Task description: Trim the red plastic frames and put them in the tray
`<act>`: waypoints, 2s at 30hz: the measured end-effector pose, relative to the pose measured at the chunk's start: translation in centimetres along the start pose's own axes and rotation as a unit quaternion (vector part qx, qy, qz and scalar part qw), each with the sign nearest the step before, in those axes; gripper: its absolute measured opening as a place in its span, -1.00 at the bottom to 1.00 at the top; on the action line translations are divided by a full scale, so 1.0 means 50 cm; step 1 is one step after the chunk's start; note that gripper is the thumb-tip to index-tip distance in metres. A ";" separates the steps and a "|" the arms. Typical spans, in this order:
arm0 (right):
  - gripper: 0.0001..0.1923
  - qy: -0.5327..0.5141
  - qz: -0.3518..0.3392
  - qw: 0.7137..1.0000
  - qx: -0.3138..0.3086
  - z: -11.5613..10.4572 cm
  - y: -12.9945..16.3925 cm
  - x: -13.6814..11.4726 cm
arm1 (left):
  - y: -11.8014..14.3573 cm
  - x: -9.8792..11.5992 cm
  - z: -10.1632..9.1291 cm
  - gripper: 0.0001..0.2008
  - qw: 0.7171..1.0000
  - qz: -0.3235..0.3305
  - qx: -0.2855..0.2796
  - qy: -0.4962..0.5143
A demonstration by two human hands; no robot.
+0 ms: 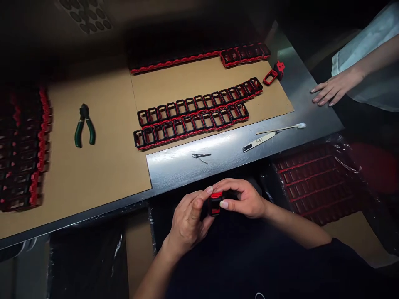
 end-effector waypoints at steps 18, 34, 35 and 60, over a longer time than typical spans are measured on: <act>-0.77 0.047 0.022 0.999 0.005 0.017 -0.015 -0.005 | 0.072 -0.070 0.062 -0.35 0.841 -0.335 0.003 0.426; -0.72 0.411 -0.239 0.880 -0.006 0.046 -0.056 -0.093 | 0.102 -0.079 -0.004 -0.28 0.881 -0.435 0.112 0.149; -0.72 0.461 -0.212 0.861 0.034 0.026 -0.079 -0.090 | 0.095 -0.072 -0.013 -0.30 0.898 -0.407 0.116 0.118; -0.94 0.396 -0.211 0.893 -0.027 0.056 0.063 -0.134 | 0.025 -0.007 -0.002 -0.21 0.977 -0.144 0.016 0.155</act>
Point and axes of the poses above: each hand's wrist, its own y-axis away from the middle knuckle, its own z-axis out of the palm, x = y × z, the point moved 9 cm from there along -y, towards the middle knuckle, and after that the axes turned 5 degrees about z, right-handed, at the moved point
